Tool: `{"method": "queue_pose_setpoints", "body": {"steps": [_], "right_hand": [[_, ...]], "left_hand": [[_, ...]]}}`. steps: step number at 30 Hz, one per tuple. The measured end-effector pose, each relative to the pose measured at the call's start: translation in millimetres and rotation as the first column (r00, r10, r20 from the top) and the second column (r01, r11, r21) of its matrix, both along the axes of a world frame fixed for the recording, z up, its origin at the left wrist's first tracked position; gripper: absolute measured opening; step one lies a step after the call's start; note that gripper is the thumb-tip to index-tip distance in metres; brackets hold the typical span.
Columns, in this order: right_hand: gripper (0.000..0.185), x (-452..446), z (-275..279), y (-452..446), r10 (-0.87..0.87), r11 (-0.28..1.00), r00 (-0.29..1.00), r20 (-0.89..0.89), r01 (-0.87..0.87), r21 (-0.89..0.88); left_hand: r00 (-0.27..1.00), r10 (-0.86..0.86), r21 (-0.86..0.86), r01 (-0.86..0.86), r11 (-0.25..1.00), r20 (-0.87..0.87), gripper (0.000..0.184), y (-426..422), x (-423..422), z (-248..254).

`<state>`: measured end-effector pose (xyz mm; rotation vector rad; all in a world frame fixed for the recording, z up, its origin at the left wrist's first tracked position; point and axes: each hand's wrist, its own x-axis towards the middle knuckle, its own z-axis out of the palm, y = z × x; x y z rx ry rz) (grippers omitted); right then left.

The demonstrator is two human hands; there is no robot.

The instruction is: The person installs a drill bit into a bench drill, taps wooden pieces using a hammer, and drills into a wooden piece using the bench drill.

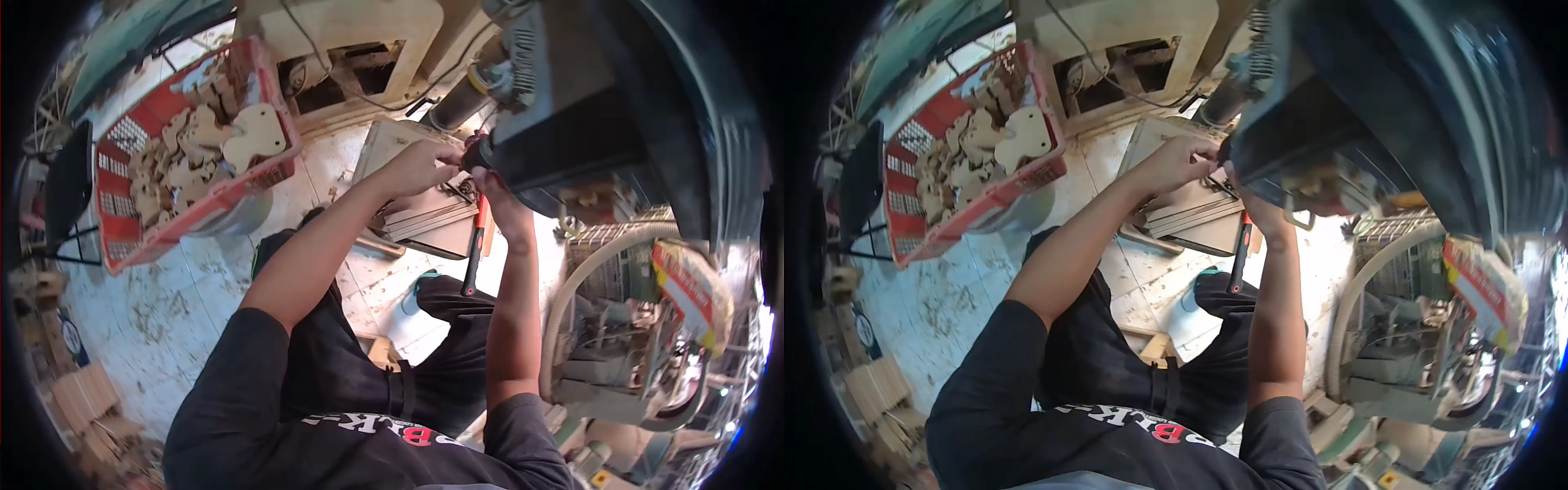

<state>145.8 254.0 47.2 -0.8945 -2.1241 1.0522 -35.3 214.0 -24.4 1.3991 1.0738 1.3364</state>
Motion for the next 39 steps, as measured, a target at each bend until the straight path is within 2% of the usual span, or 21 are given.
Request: {"method": "queue_pose_setpoints", "body": {"steps": [4,5,6,8,10,11,12,14,15,17,20,21,24,25,28,30,32,33,34,36,39], "right_hand": [[0.019,3,-3,2,-0.008,1.0,0.994,0.113,0.007,0.015],[0.016,8,-16,5,-0.022,0.991,0.998,0.053,0.029,-0.13],[0.021,4,-32,10,-0.033,0.999,0.993,-0.11,0.028,-0.04],[0.031,0,-67,30,-0.041,0.999,0.982,-0.185,0.039,-0.014],[0.039,-7,-64,27,-0.072,0.989,0.96,-0.272,0.034,-0.142],[0.046,-14,-55,15,-0.14,0.984,0.95,-0.279,0.165,0.068],[0.055,-13,3,-14,-0.264,0.951,0.961,-0.077,0.273,0.144],[0.057,-15,-33,1,-0.227,0.973,0.943,-0.243,0.229,-0.019],[0.057,-13,-23,0,-0.242,0.968,0.931,-0.275,0.252,-0.001],[0.051,-8,2,-8,-0.003,0.995,0.971,-0.241,0.027,0.098],[0.048,-15,-4,-7,-0.191,0.968,0.963,-0.192,0.216,0.123],[0.054,-20,-7,-7,-0.155,0.971,0.911,-0.382,0.212,0.112],[0.063,-17,-1,-5,-0.137,0.973,0.946,-0.294,0.184,0.14],[0.064,-16,4,-6,-0.102,0.991,0.932,-0.349,0.124,0.041],[0.065,-1,20,-10,0.009,0.984,0.96,-0.282,-0.059,-0.169],[0.064,-4,19,-8,0.001,0.984,0.956,-0.292,-0.053,-0.171],[0.052,-9,17,-4,-0.094,0.936,0.98,-0.176,0.148,0.32],[0.052,-7,16,-5,-0.128,0.979,0.98,-0.154,0.15,0.14],[0.052,-4,25,-8,-0.127,0.979,0.979,-0.158,0.15,0.14],[0.053,5,37,-7,0.026,0.948,0.979,-0.202,-0.088,-0.304],[0.055,-1,21,-8,-0.005,0.987,0.943,-0.333,-0.049,-0.154]], "left_hand": [[0.999,-0.001,-0.04,0.0,0.999,-0.033,0.02,-2,12,-10],[1.0,0.024,-0.073,-0.023,0.997,0.006,0.02,-7,13,-10],[0.999,0.027,-0.091,-0.024,0.996,0.032,0.02,-2,17,-3],[1.0,0.01,-0.051,-0.009,0.999,0.013,0.02,-1,17,-2],[0.995,0.076,-0.043,-0.079,0.996,-0.064,0.018,-4,17,1],[0.995,0.051,-0.019,-0.053,0.998,-0.09,0.018,-4,19,7],[0.99,0.113,0.019,-0.112,0.994,-0.084,0.017,-7,22,14],[0.98,0.191,0.025,-0.19,0.981,-0.05,0.014,-13,27,23],[0.977,0.21,-0.012,-0.211,0.977,-0.027,0.014,-16,28,23],[0.972,0.234,0.042,-0.233,0.972,-0.02,0.014,-8,28,3],[0.973,0.225,0.063,-0.228,0.972,0.052,0.021,-3,28,2],[0.975,0.196,0.047,-0.202,0.978,0.108,0.027,-4,27,3],[0.977,0.185,0.002,-0.186,0.983,0.107,0.034,3,18,-19],[0.979,0.2,-0.024,-0.201,0.979,-0.037,0.035,-1,15,-16],[0.982,0.187,-0.065,-0.189,0.98,-0.031,0.034,-1,14,-20],[0.982,0.173,-0.119,-0.181,0.976,-0.075,0.035,0,10,-22],[0.98,0.159,-0.175,-0.178,0.968,-0.121,0.035,-1,12,-17],[0.978,0.164,-0.166,-0.185,0.969,-0.132,0.036,-3,14,-15],[0.975,0.171,-0.156,-0.193,0.969,-0.145,0.037,-4,14,-12],[0.965,0.171,-0.108,-0.195,0.975,-0.199,0.036,1,4,-30],[0.967,0.155,-0.11,-0.179,0.978,-0.201,0.036,1,2,-36]]}}
